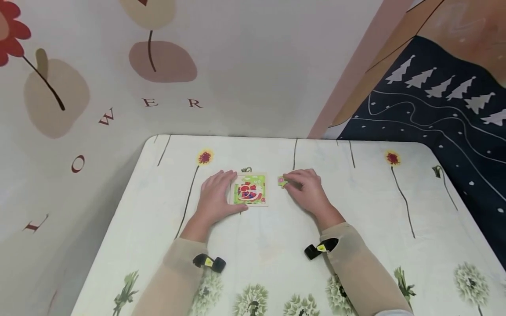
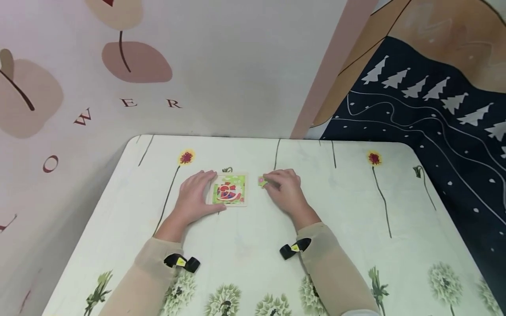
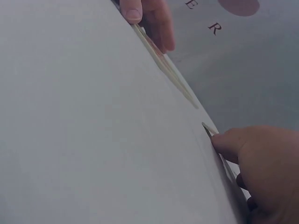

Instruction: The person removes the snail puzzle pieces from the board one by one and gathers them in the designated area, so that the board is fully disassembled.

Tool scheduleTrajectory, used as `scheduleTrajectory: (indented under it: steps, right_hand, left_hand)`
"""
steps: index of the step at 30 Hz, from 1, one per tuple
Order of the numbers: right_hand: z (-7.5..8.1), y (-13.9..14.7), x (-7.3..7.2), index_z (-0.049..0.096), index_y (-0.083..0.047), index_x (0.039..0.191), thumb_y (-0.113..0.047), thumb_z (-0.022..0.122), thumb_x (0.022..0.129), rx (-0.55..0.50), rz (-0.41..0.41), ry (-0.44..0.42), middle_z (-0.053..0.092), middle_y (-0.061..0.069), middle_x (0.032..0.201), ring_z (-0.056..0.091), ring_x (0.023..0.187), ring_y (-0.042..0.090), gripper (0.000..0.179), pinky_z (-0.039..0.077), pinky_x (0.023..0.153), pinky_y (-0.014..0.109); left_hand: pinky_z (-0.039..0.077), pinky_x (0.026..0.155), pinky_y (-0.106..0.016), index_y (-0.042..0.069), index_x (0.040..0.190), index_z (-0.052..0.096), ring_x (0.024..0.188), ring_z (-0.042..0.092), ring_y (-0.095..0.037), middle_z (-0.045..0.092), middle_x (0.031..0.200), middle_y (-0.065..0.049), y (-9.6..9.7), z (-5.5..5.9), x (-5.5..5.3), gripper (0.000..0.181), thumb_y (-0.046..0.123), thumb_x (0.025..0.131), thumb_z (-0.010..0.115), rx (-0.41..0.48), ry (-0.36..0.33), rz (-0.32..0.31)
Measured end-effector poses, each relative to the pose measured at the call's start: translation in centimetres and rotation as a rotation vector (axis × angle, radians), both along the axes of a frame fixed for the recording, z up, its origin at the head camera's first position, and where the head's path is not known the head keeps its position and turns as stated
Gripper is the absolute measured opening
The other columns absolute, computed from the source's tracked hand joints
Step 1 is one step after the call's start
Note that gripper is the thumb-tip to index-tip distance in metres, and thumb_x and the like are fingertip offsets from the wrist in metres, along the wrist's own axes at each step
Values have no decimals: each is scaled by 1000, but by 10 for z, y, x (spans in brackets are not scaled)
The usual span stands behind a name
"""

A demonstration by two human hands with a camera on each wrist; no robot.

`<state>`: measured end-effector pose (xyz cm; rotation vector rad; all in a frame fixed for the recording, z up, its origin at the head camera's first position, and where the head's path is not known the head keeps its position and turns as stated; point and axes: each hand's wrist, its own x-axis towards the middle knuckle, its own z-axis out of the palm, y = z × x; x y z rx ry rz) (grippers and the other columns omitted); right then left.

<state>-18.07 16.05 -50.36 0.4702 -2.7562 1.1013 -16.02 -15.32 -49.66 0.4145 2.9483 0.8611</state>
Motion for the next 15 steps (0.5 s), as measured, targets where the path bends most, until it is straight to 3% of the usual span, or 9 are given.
scheduleTrajectory:
  steps: [7,15]
  right_hand:
    - [1,-3,-2,79,-13,124,-15,80,96,16,1,6,74,9,128,57,121,34,29,40,103,56]
    - [2,-2,-1,67,-9,141,-16,76,96,19,-32,-62,71,8,129,53,123,32,47,37,111,53]
  left_hand:
    - [17,126,-60,12,161,45,158,26,-34,42,167,-10,-1,-1,0,109,49,74,96,6,6,6]
    - [16,126,-59,12,161,46,158,26,-33,42,168,-10,-1,-3,-1,109,51,73,96,4,3,4]
